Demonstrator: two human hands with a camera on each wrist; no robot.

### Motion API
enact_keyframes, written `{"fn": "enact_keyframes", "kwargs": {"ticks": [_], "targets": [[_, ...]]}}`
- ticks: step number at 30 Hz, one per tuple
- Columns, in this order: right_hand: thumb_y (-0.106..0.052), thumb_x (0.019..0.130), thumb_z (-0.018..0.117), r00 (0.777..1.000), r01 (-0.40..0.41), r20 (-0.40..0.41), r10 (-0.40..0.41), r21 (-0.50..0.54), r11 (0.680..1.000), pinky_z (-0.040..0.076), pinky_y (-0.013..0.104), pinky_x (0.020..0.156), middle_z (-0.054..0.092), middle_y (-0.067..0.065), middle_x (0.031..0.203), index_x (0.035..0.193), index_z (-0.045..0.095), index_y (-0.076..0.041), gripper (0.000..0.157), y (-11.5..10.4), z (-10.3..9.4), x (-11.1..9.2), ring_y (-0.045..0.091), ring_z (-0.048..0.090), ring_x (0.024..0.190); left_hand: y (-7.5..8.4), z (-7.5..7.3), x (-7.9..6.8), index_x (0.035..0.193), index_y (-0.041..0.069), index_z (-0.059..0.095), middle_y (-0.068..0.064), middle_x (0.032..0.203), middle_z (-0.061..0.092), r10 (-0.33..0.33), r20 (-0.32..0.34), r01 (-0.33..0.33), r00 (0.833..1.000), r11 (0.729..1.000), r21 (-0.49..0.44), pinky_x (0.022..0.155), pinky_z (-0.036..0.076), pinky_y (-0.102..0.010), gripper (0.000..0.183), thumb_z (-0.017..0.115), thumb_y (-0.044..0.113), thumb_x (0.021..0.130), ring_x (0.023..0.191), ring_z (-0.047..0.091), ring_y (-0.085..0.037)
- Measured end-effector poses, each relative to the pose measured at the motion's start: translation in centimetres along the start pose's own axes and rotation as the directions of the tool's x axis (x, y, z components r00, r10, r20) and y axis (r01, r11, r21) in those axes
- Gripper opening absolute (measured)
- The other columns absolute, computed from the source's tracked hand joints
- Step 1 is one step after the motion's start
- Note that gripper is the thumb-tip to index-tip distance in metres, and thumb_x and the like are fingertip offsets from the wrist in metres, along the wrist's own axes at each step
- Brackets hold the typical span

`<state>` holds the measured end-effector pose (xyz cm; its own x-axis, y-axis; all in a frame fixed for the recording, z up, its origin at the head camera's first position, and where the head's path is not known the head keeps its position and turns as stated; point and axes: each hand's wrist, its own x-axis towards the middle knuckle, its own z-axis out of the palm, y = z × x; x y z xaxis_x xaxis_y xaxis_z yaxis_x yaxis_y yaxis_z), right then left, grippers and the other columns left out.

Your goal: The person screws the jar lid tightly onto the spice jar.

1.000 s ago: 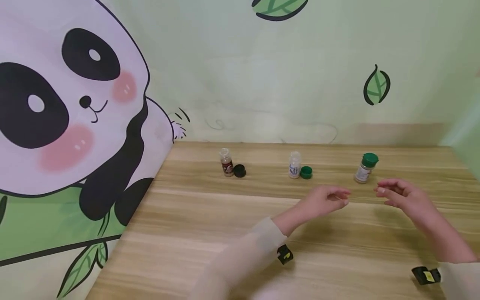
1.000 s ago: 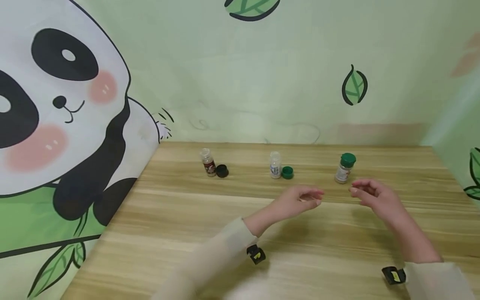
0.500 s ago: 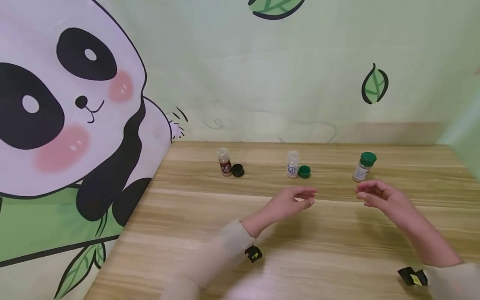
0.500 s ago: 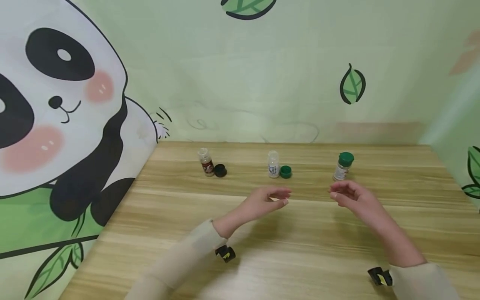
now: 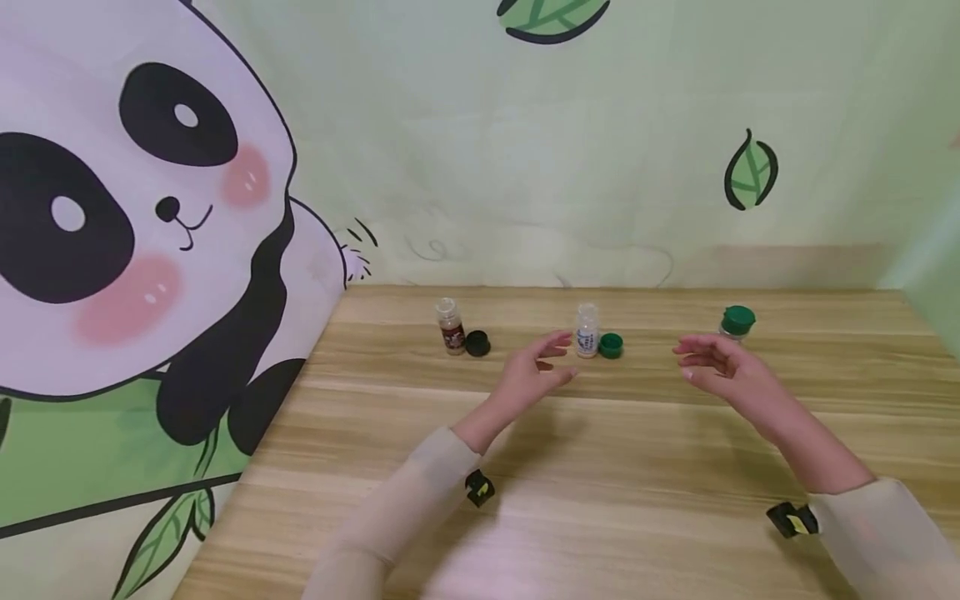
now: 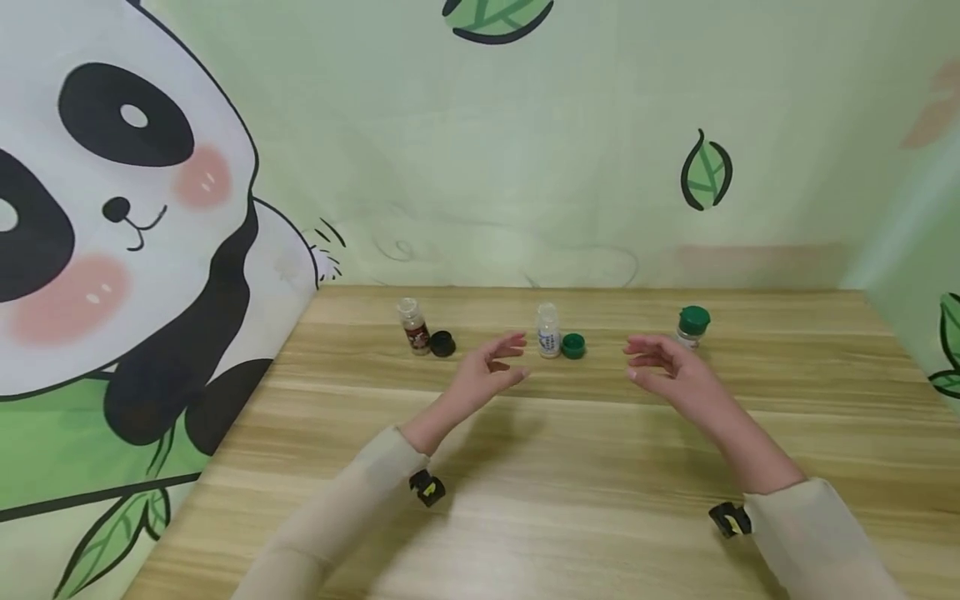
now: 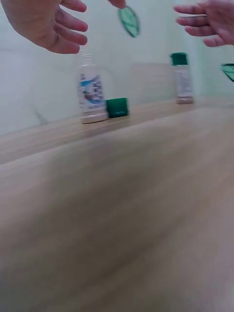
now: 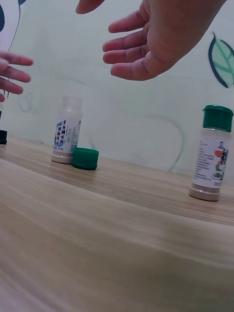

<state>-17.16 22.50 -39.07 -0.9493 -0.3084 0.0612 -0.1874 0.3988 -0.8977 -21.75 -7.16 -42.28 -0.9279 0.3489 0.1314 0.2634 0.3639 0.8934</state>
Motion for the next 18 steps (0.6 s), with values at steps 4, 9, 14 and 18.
{"fn": "enact_keyframes", "kwargs": {"ticks": [4, 9, 14, 18], "targets": [[-0.02, 0.1, 0.058, 1.0, -0.001, 0.025, 0.001, -0.029, 1.0, 0.048, 0.007, 0.084, 0.057, -0.012, 0.127, 0.145, 0.04, 0.001, 0.053, 0.1, 0.4, 1.8, -0.012, 0.052, 0.108, -0.5, -1.0, 1.6, 0.147, 0.009, 0.044, -0.017, 0.144, 0.054, -0.039, 0.003, 0.039, 0.999, 0.998, -0.042, 0.105, 0.048, -0.047, 0.066, 0.073, 0.01, 0.088, 0.132, 0.054, -0.033], [-0.025, 0.1, 0.058, 0.993, -0.038, 0.109, 0.046, -0.069, 0.997, 0.049, 0.024, 0.098, 0.042, 0.021, 0.151, 0.153, 0.03, -0.004, 0.063, 0.6, 0.5, 4.5, 0.026, 0.048, 0.133, -1.1, -1.3, 3.7, 0.151, 0.012, 0.037, -0.015, 0.15, 0.049, -0.071, 0.034, 0.072, 0.997, 0.997, -0.007, 0.11, 0.044, -0.047, 0.075, 0.075, 0.013, 0.087, 0.138, 0.048, -0.031], [-0.025, 0.099, 0.06, 0.983, -0.07, 0.167, 0.079, -0.055, 0.996, 0.031, 0.06, 0.115, 0.027, 0.021, 0.161, 0.156, 0.021, -0.005, 0.071, 1.3, 0.2, 6.8, 0.043, 0.029, 0.146, -1.6, -0.8, 5.4, 0.154, 0.015, 0.033, -0.012, 0.154, 0.044, -0.103, 0.075, 0.099, 0.992, 0.994, 0.046, 0.113, 0.042, -0.044, 0.08, 0.076, 0.017, 0.086, 0.142, 0.045, -0.029], [-0.026, 0.098, 0.062, 0.973, -0.096, 0.205, 0.103, -0.042, 0.994, 0.023, 0.063, 0.117, 0.019, 0.018, 0.165, 0.158, 0.016, -0.008, 0.077, 1.6, 0.2, 8.6, 0.042, 0.022, 0.15, -1.8, -0.3, 6.4, 0.153, 0.015, 0.034, -0.011, 0.154, 0.044, -0.128, 0.077, 0.123, 0.989, 0.99, 0.065, 0.113, 0.042, -0.043, 0.081, 0.078, 0.016, 0.085, 0.142, 0.044, -0.028]]}}
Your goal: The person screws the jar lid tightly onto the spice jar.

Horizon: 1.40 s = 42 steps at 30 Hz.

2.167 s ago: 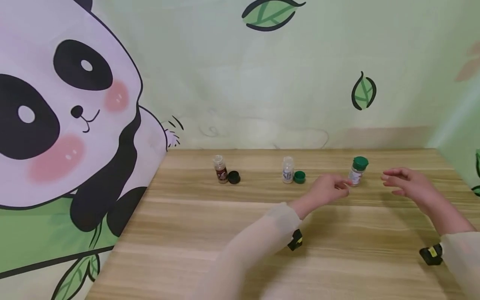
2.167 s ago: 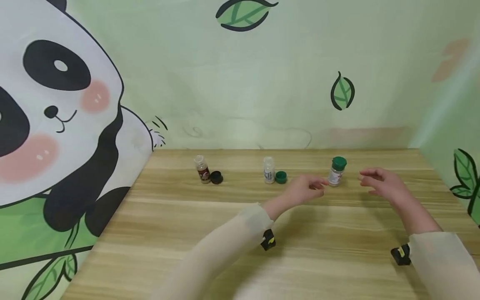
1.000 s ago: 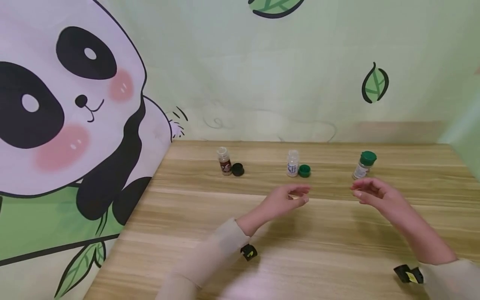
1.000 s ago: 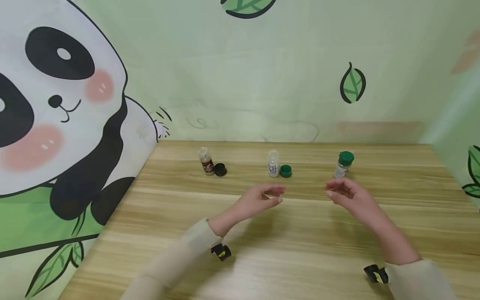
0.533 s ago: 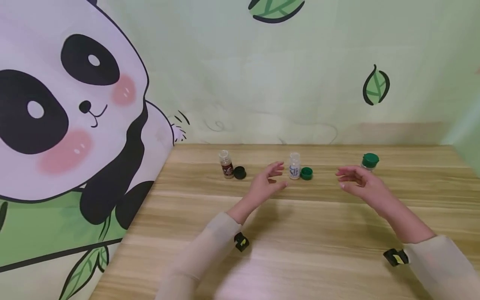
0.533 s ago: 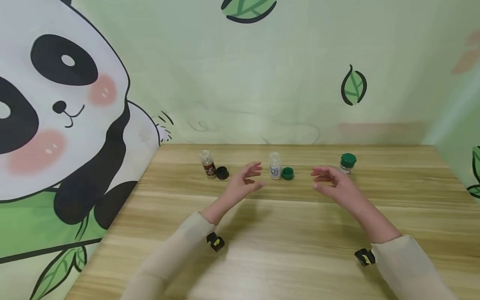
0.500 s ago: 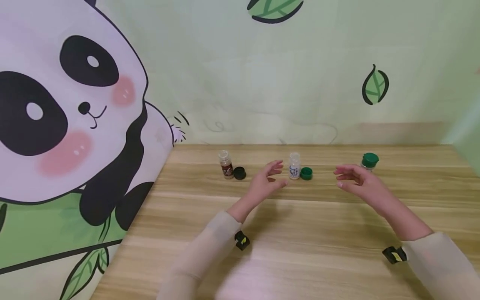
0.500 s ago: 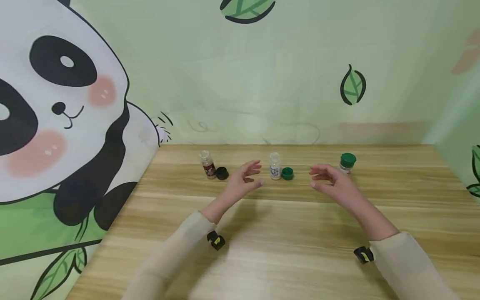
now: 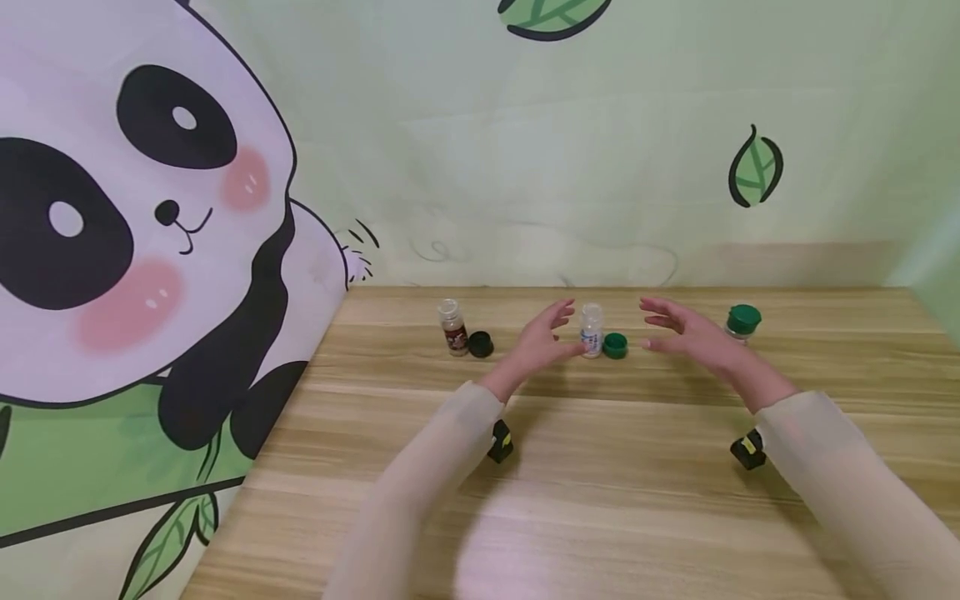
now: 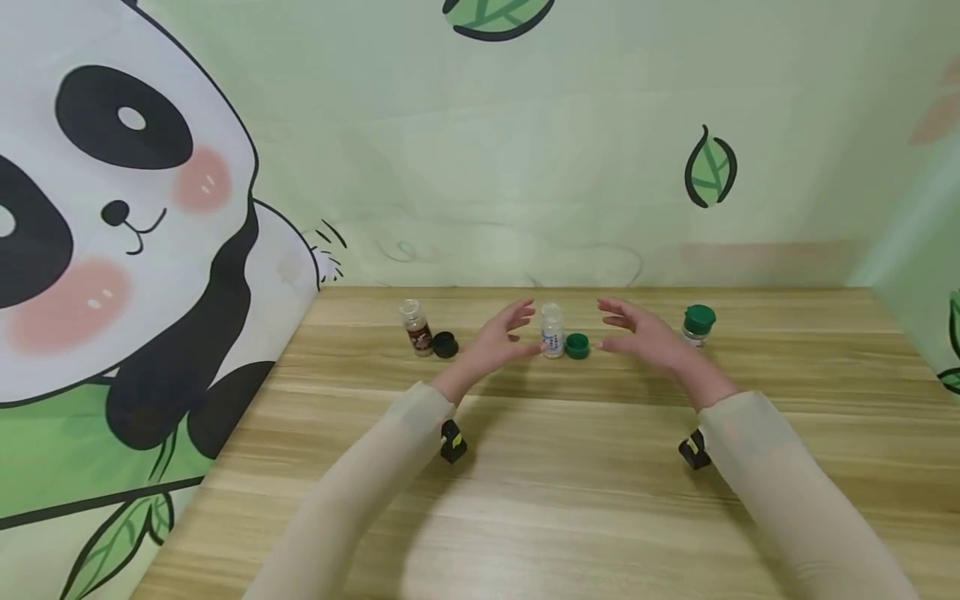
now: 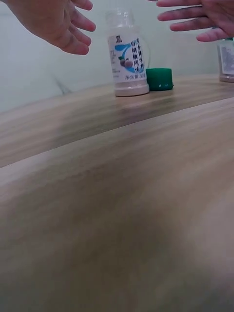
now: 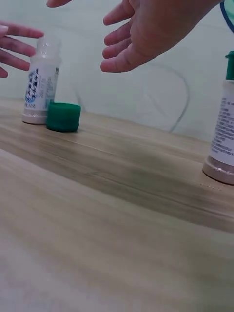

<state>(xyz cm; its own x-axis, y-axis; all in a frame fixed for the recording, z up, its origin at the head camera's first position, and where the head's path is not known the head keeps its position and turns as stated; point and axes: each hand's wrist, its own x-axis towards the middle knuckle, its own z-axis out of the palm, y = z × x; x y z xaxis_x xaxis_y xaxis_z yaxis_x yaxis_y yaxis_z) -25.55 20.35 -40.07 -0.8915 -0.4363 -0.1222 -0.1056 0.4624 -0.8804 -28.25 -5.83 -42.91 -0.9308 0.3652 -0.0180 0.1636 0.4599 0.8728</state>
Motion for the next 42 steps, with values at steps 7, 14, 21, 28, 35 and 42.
{"fn": "enact_keyframes", "kwargs": {"ticks": [7, 14, 21, 28, 35, 42], "targets": [[-0.026, 0.096, 0.065, 0.999, -0.041, 0.025, 0.041, -0.003, 0.999, 0.022, 0.064, 0.117, 0.015, 0.022, 0.164, 0.159, 0.008, -0.011, 0.087, 0.7, -0.1, 2.8, 0.045, 0.019, 0.15, -0.3, 0.3, 1.7, 0.154, 0.017, 0.034, -0.01, 0.155, 0.044, -0.037, 0.016, 0.037, 0.999, 0.999, -0.013, 0.114, 0.04, -0.045, 0.08, 0.076, 0.017, 0.086, 0.142, 0.044, -0.03], [-0.021, 0.097, 0.062, 0.998, -0.051, 0.035, 0.052, -0.032, 0.998, 0.027, 0.063, 0.116, 0.019, 0.028, 0.161, 0.157, 0.013, -0.003, 0.08, 1.7, 0.3, 4.5, 0.048, 0.025, 0.146, -1.1, 0.6, 2.9, 0.153, 0.014, 0.035, -0.013, 0.151, 0.049, -0.042, 0.045, 0.042, 0.998, 0.999, -0.007, 0.112, 0.043, -0.043, 0.077, 0.076, 0.02, 0.087, 0.137, 0.049, -0.032], [-0.018, 0.096, 0.063, 0.997, -0.06, 0.042, 0.063, -0.075, 0.995, 0.036, 0.061, 0.112, 0.023, 0.033, 0.157, 0.154, 0.017, 0.005, 0.077, 2.5, 1.2, 5.2, 0.051, 0.032, 0.142, -1.5, 1.2, 3.4, 0.151, 0.011, 0.039, -0.016, 0.149, 0.049, -0.048, 0.041, 0.049, 0.998, 0.998, -0.033, 0.109, 0.046, -0.043, 0.072, 0.073, 0.028, 0.09, 0.135, 0.052, -0.032], [-0.019, 0.094, 0.065, 0.995, -0.087, 0.045, 0.094, -0.134, 0.987, 0.046, 0.055, 0.104, 0.033, 0.035, 0.151, 0.151, 0.023, 0.008, 0.076, 3.5, 2.0, 5.7, 0.051, 0.039, 0.137, -1.3, 1.6, 3.6, 0.148, 0.006, 0.042, -0.016, 0.148, 0.051, -0.047, 0.037, 0.049, 0.998, 0.998, -0.043, 0.107, 0.048, -0.041, 0.067, 0.072, 0.023, 0.09, 0.132, 0.054, -0.031], [-0.021, 0.093, 0.067, 0.994, -0.084, 0.047, 0.094, -0.175, 0.981, 0.049, 0.049, 0.101, 0.04, 0.034, 0.147, 0.148, 0.032, 0.008, 0.071, 4.0, 2.3, 6.2, 0.048, 0.045, 0.133, -1.2, 1.9, 3.7, 0.14, 0.004, 0.051, -0.013, 0.137, 0.061, -0.056, 0.039, 0.056, 0.998, 0.998, -0.022, 0.101, 0.051, -0.037, 0.06, 0.076, 0.021, 0.088, 0.124, 0.06, -0.029], [-0.016, 0.091, 0.069, 1.0, -0.022, 0.003, 0.024, -0.245, 0.969, 0.045, 0.054, 0.105, 0.05, 0.035, 0.139, 0.138, 0.046, 0.011, 0.058, 4.3, 2.9, 6.3, 0.047, 0.053, 0.124, -1.7, 2.5, 4.1, 0.133, -0.001, 0.055, -0.016, 0.127, 0.066, -0.011, 0.035, 0.009, 0.999, 0.997, 0.073, 0.099, 0.052, -0.03, 0.054, 0.077, 0.015, 0.086, 0.116, 0.064, -0.028]]}}
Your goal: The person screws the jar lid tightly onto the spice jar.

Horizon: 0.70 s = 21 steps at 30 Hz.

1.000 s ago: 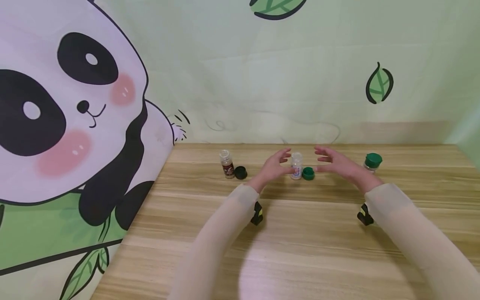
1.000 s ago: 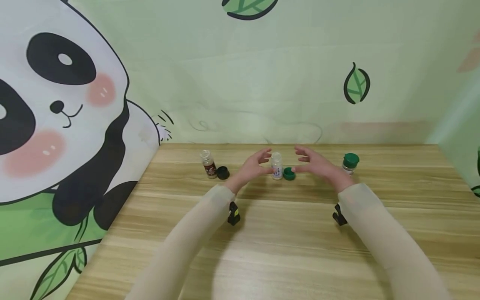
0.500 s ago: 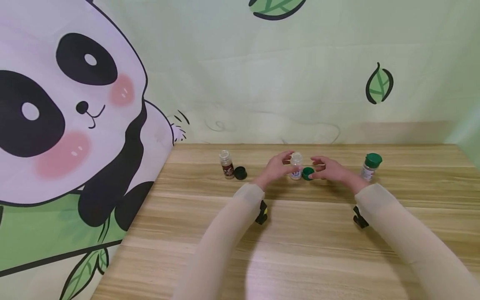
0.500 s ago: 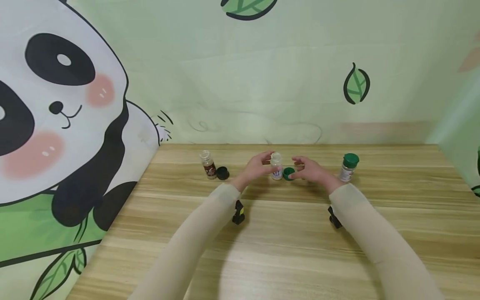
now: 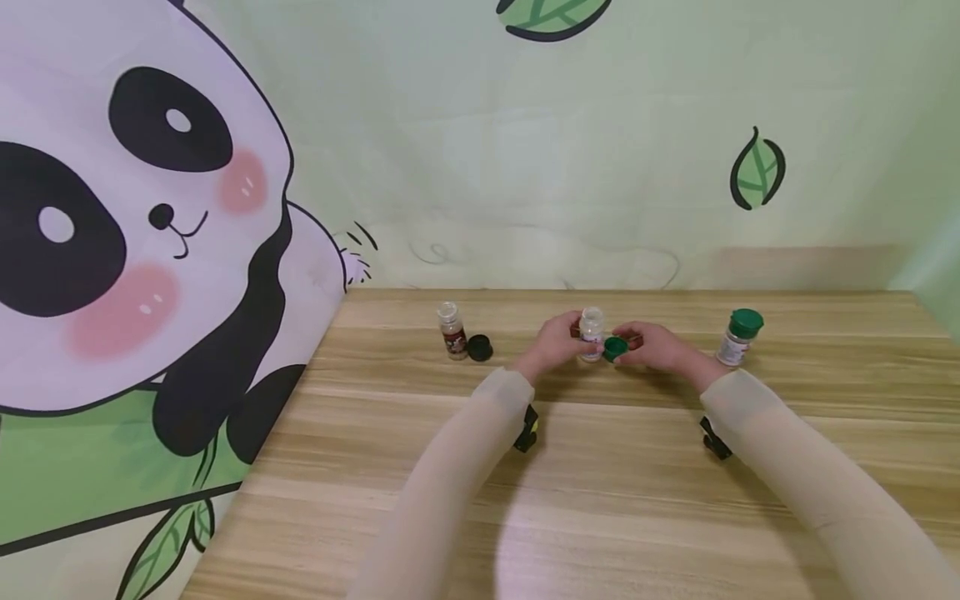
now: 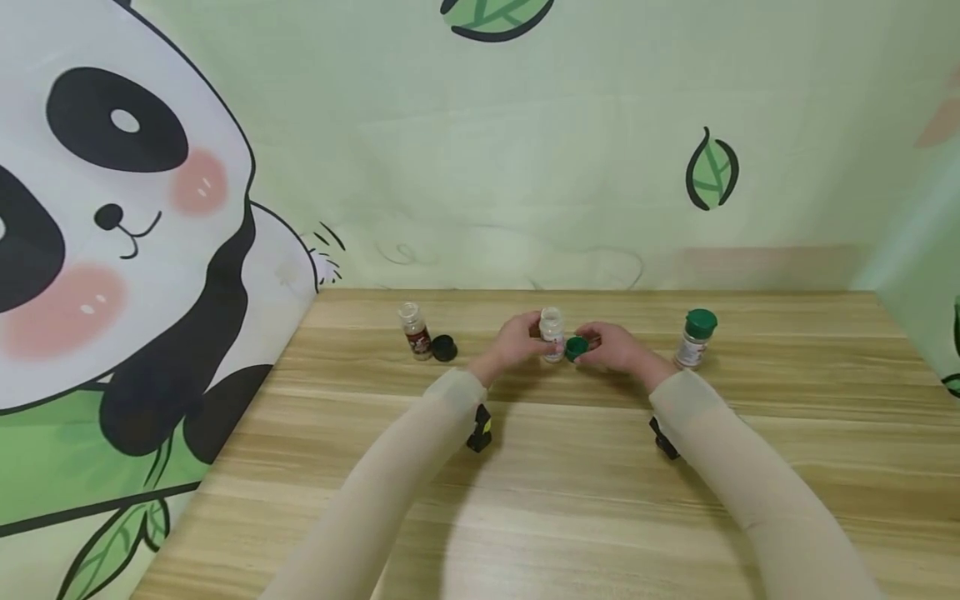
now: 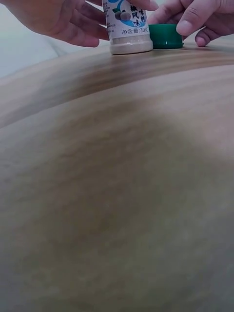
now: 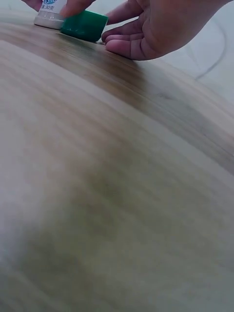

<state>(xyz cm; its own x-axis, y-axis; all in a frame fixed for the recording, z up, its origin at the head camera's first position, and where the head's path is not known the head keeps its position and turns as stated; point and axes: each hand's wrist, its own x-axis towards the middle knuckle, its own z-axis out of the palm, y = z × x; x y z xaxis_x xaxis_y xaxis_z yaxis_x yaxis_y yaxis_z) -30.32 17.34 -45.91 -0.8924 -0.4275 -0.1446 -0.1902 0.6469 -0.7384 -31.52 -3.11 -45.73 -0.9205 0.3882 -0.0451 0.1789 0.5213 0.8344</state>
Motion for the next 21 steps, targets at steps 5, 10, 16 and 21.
{"fn": "enact_keyframes", "kwargs": {"ticks": [5, 10, 16, 21], "targets": [[-0.013, 0.091, 0.068, 1.0, -0.001, -0.008, 0.001, -0.009, 1.0, 0.046, 0.054, 0.103, 0.052, 0.035, 0.135, 0.135, 0.048, 0.011, 0.055, -0.31, 0.13, -0.12, 0.047, 0.054, 0.121, -0.06, 0.16, -0.02, 0.127, -0.002, 0.058, -0.018, 0.122, 0.068, 0.004, -0.009, -0.004, 1.0, 0.999, 0.033, 0.097, 0.052, -0.029, 0.05, 0.078, 0.014, 0.085, 0.113, 0.065, -0.028], [-0.012, 0.09, 0.068, 0.999, -0.022, -0.026, 0.021, -0.021, 1.0, 0.047, 0.052, 0.102, 0.052, 0.035, 0.135, 0.134, 0.049, 0.011, 0.053, -0.26, 0.39, -0.06, 0.047, 0.055, 0.12, -0.19, 0.21, -0.17, 0.127, -0.002, 0.058, -0.017, 0.124, 0.067, -0.027, -0.017, 0.027, 0.999, 0.999, 0.029, 0.1, 0.051, -0.032, 0.051, 0.078, 0.016, 0.085, 0.116, 0.064, -0.029], [-0.013, 0.089, 0.069, 0.998, -0.028, -0.051, 0.026, -0.034, 0.999, 0.049, 0.051, 0.099, 0.053, 0.035, 0.134, 0.132, 0.051, 0.01, 0.052, -0.06, 0.54, 0.13, 0.047, 0.056, 0.119, -0.39, 0.37, -0.09, 0.124, -0.001, 0.059, -0.017, 0.124, 0.068, -0.057, -0.037, 0.057, 0.998, 0.998, -0.003, 0.099, 0.052, -0.031, 0.048, 0.079, 0.016, 0.084, 0.116, 0.065, -0.028], [-0.013, 0.09, 0.068, 0.999, -0.028, -0.041, 0.026, -0.033, 0.999, 0.05, 0.05, 0.098, 0.053, 0.035, 0.134, 0.132, 0.051, 0.011, 0.052, -0.21, 0.43, 0.07, 0.046, 0.056, 0.119, -0.56, 0.48, 0.01, 0.12, 0.0, 0.061, -0.016, 0.121, 0.069, -0.068, -0.059, 0.067, 0.996, 0.998, -0.021, 0.096, 0.053, -0.029, 0.045, 0.08, 0.016, 0.083, 0.114, 0.066, -0.027]]}}
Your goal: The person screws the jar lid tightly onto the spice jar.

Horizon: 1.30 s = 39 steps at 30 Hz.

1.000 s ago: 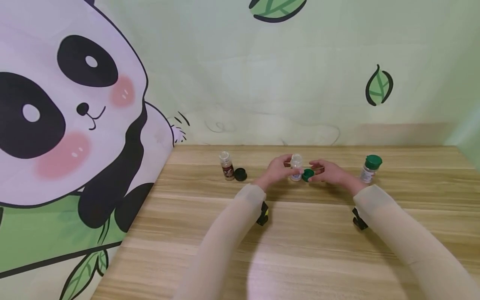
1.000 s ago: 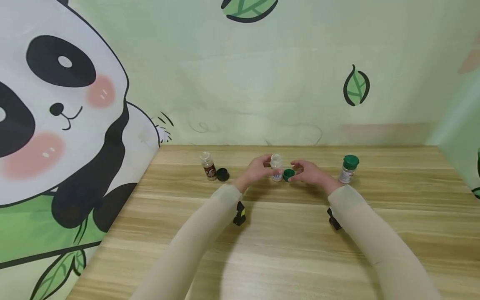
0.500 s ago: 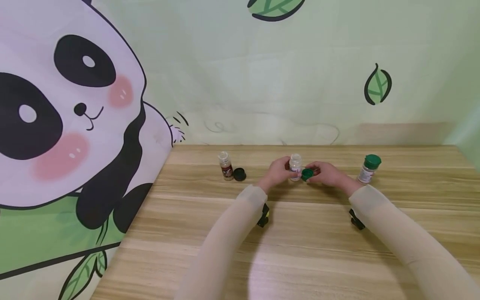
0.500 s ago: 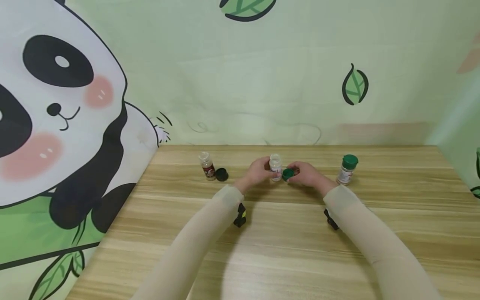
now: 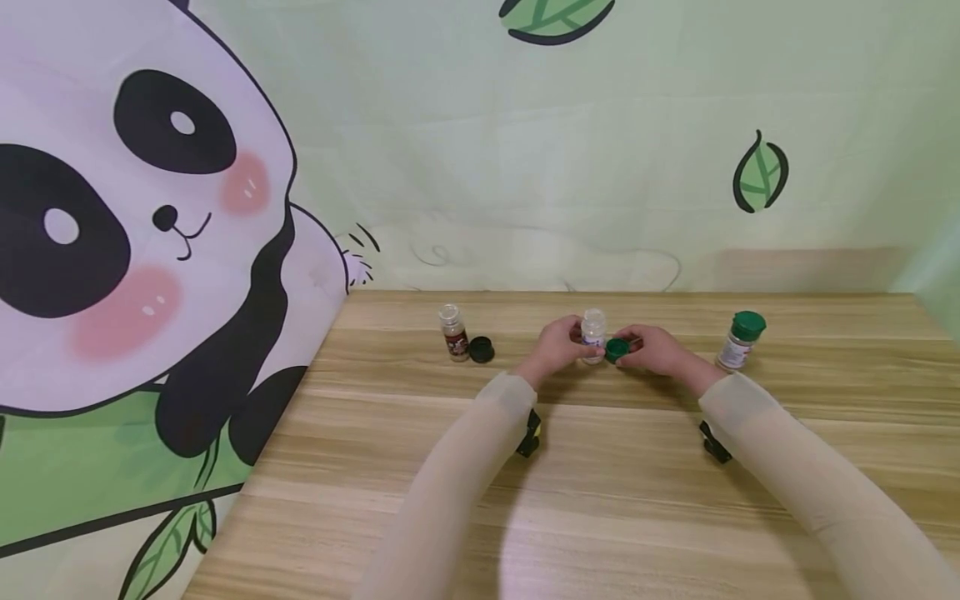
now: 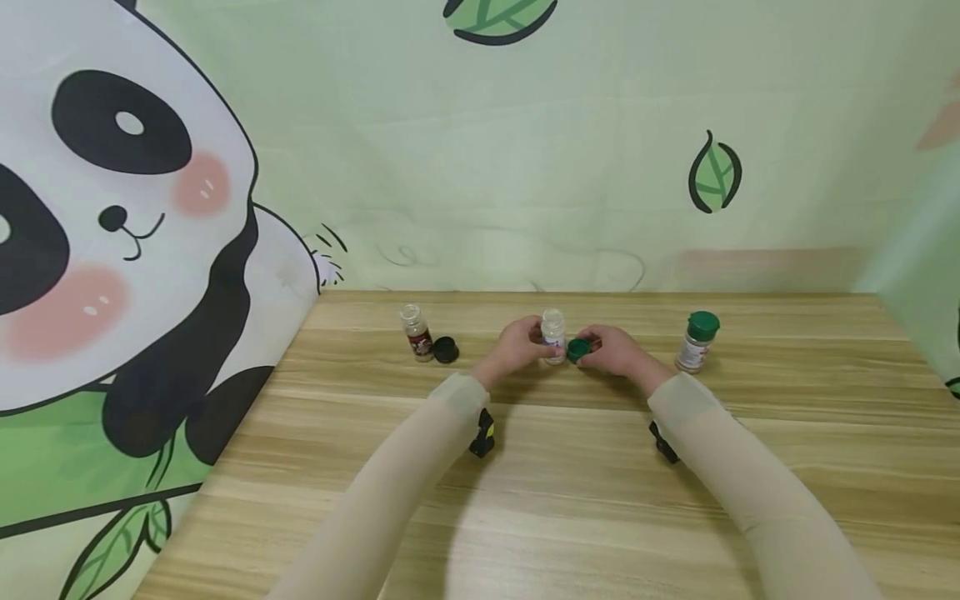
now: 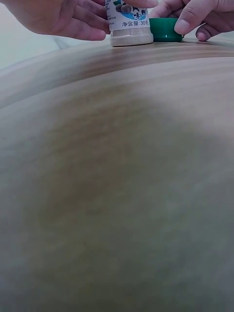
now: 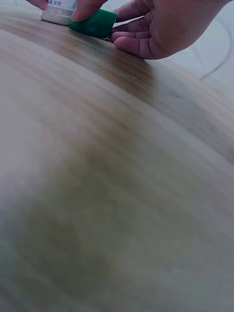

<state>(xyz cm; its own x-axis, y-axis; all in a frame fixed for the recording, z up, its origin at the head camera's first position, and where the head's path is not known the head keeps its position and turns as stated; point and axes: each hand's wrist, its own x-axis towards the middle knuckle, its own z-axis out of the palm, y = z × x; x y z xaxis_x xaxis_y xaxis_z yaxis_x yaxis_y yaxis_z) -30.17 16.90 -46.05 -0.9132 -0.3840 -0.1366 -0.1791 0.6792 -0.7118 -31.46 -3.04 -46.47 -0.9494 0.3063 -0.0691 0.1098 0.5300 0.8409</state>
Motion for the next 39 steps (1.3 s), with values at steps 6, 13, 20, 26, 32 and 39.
{"fn": "enact_keyframes", "kwargs": {"ticks": [6, 13, 20, 26, 32, 39], "targets": [[-0.013, 0.09, 0.068, 1.0, -0.022, -0.002, 0.022, 0.01, 1.0, 0.05, 0.05, 0.098, 0.052, 0.035, 0.134, 0.132, 0.051, 0.01, 0.051, -0.2, -0.2, -0.4, 0.046, 0.055, 0.12, 0.1, 0.1, -0.1, 0.121, 0.0, 0.062, -0.016, 0.122, 0.069, -0.02, -0.002, 0.02, 1.0, 1.0, -0.024, 0.097, 0.053, -0.031, 0.045, 0.08, 0.017, 0.083, 0.115, 0.065, -0.027], [-0.013, 0.091, 0.068, 1.0, -0.012, -0.01, 0.012, 0.001, 1.0, 0.049, 0.051, 0.1, 0.052, 0.035, 0.133, 0.132, 0.05, 0.011, 0.051, -0.4, -0.4, -0.7, 0.047, 0.055, 0.12, 0.6, 0.2, -0.3, 0.121, -0.001, 0.061, -0.016, 0.123, 0.068, -0.031, 0.002, 0.031, 1.0, 0.998, -0.049, 0.099, 0.053, -0.033, 0.045, 0.079, 0.016, 0.084, 0.117, 0.064, -0.027], [-0.011, 0.09, 0.069, 1.0, -0.016, -0.022, 0.017, 0.019, 1.0, 0.048, 0.051, 0.099, 0.054, 0.035, 0.131, 0.13, 0.052, 0.011, 0.049, -0.4, -0.4, -0.9, 0.046, 0.056, 0.118, 0.5, 0.5, -0.2, 0.118, -0.001, 0.062, -0.017, 0.121, 0.069, -0.05, -0.001, 0.049, 0.999, 0.996, -0.07, 0.095, 0.053, -0.031, 0.042, 0.08, 0.015, 0.084, 0.114, 0.065, -0.027], [-0.012, 0.09, 0.07, 0.999, -0.011, -0.037, 0.013, 0.054, 0.998, 0.048, 0.051, 0.101, 0.056, 0.034, 0.129, 0.129, 0.053, 0.011, 0.049, -0.4, -0.5, -1.1, 0.046, 0.057, 0.118, 0.4, 0.4, -0.3, 0.119, -0.001, 0.061, -0.017, 0.123, 0.068, -0.059, 0.003, 0.059, 0.998, 0.997, -0.058, 0.096, 0.053, -0.032, 0.042, 0.079, 0.014, 0.084, 0.116, 0.064, -0.028], [-0.014, 0.09, 0.069, 0.999, -0.001, -0.039, 0.003, 0.039, 0.999, 0.049, 0.051, 0.099, 0.057, 0.034, 0.128, 0.132, 0.052, 0.011, 0.051, -0.8, -1.0, -1.3, 0.047, 0.057, 0.118, 0.6, 0.0, -0.5, 0.12, -0.001, 0.06, -0.017, 0.123, 0.068, -0.061, 0.005, 0.061, 0.998, 0.997, -0.04, 0.096, 0.053, -0.03, 0.042, 0.078, 0.013, 0.084, 0.117, 0.064, -0.027], [-0.017, 0.092, 0.067, 0.999, -0.022, -0.042, 0.024, 0.055, 0.998, 0.049, 0.051, 0.101, 0.059, 0.031, 0.129, 0.137, 0.051, 0.006, 0.053, -1.2, -1.8, -1.5, 0.045, 0.056, 0.122, 0.6, -0.1, -0.6, 0.118, -0.001, 0.06, -0.017, 0.123, 0.068, -0.054, 0.002, 0.054, 0.999, 0.998, -0.035, 0.097, 0.052, -0.031, 0.041, 0.078, 0.013, 0.084, 0.116, 0.064, -0.028]]}}
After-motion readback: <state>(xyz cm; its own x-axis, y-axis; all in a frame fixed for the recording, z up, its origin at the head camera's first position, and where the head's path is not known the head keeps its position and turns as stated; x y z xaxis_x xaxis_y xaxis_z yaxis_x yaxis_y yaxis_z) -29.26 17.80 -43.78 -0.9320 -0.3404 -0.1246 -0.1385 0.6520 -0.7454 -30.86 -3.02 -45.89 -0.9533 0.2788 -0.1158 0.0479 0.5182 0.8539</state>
